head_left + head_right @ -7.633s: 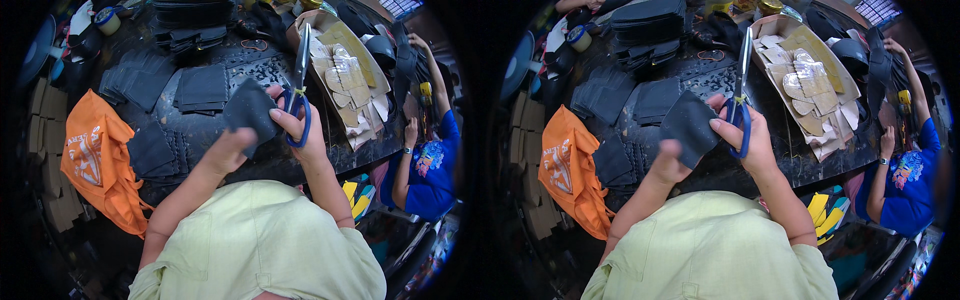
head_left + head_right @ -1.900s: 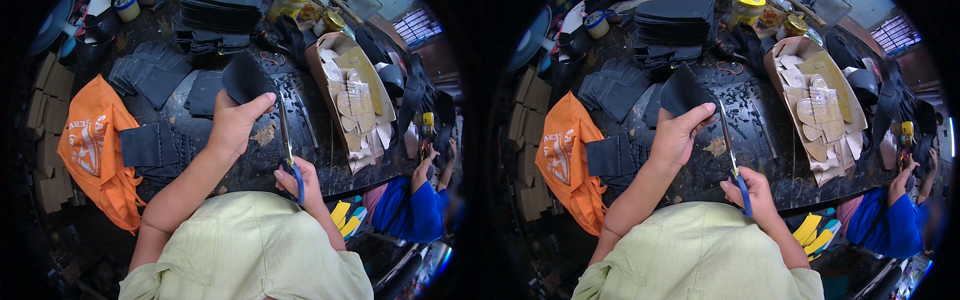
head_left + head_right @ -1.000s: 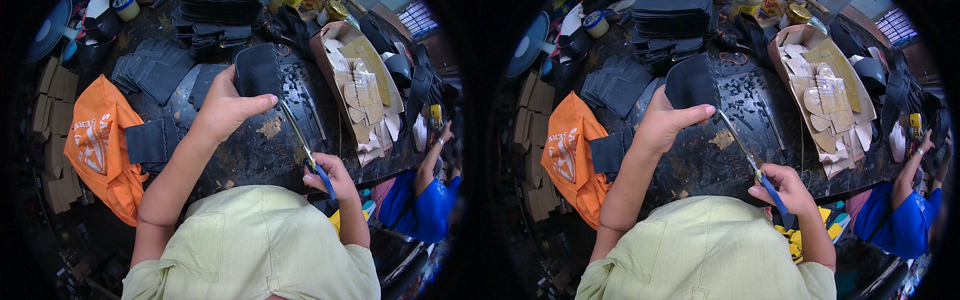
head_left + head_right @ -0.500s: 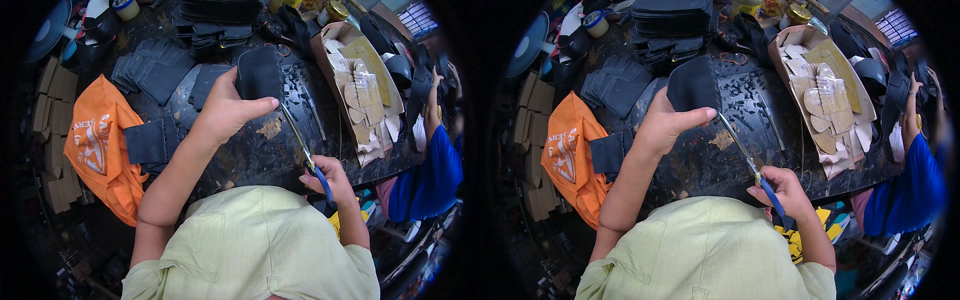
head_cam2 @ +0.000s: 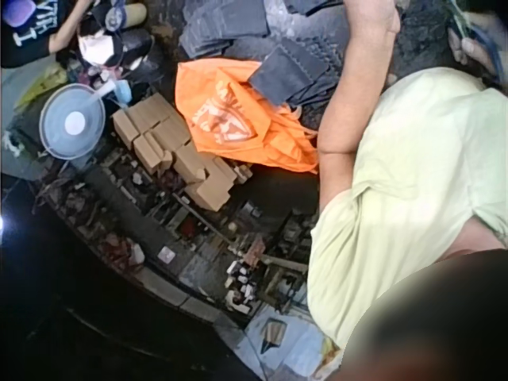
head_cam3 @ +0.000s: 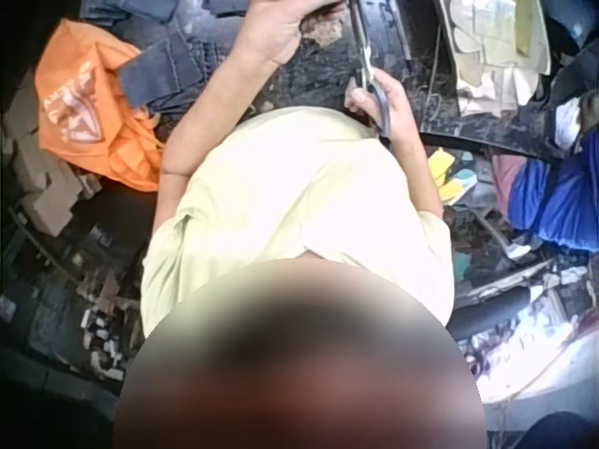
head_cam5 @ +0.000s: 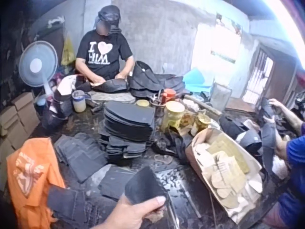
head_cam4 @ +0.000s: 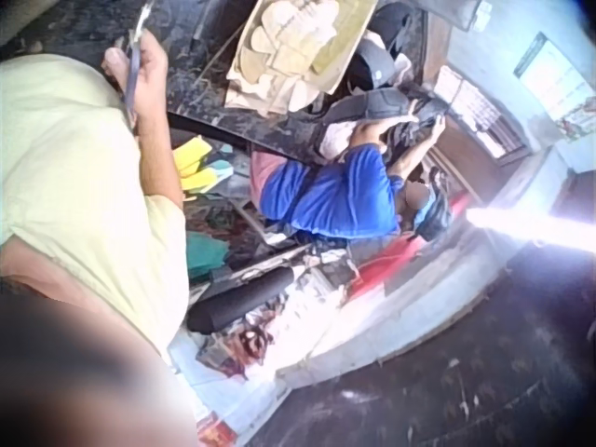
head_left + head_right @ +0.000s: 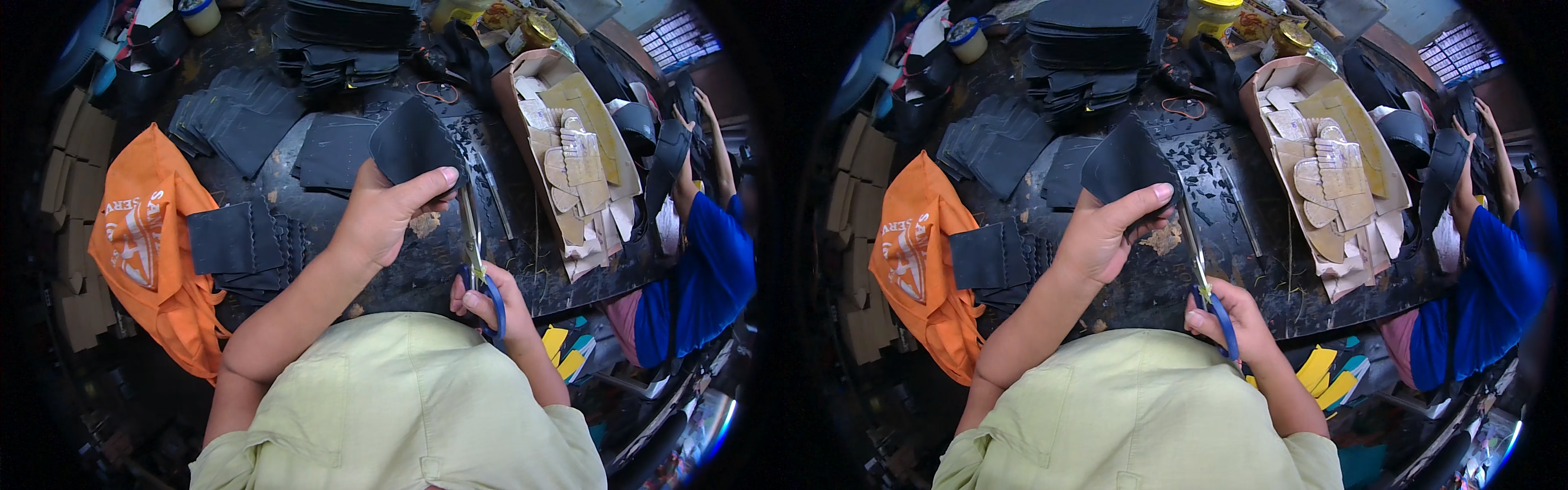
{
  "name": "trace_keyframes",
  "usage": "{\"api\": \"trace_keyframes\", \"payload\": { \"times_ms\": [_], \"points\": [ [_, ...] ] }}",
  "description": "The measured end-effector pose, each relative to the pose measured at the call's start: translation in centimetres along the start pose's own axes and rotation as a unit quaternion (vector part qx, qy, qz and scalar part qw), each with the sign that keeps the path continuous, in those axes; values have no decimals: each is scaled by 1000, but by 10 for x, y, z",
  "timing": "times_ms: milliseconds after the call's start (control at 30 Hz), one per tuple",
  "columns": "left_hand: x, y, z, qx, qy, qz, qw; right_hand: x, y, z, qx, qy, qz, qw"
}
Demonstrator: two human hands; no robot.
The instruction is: The person uses shears to trim the edges of small black rectangular material pieces on a workbench. They repeatedly pick up pieces, cut along the edges, and place the trimmed pieces into a growing stack.
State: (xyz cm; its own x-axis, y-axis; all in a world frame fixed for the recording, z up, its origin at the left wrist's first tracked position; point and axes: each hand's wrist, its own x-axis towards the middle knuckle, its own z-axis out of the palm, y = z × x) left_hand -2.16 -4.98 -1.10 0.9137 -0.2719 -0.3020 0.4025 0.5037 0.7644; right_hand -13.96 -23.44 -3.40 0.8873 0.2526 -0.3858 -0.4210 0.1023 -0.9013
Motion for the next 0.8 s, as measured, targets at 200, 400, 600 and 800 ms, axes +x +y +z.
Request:
{"api": "trace_keyframes", "payload": {
  "times_ms": [200, 400, 600, 800],
  "points": [
    [-2, -10, 7, -28, 19, 12, 999, 2, 0, 16, -21, 38, 17, 999],
    [-7, -13, 13, -68, 58, 12, 996, 0, 3, 21, -80, 87, -6, 993],
    [2, 2, -5, 21, -27, 33, 999, -10, -5, -2, -27, 44, 41, 998],
    [6, 16, -16, 137, -75, 33, 987, -16, -12, -30, -10, -57, 40, 998]
  ]
}}
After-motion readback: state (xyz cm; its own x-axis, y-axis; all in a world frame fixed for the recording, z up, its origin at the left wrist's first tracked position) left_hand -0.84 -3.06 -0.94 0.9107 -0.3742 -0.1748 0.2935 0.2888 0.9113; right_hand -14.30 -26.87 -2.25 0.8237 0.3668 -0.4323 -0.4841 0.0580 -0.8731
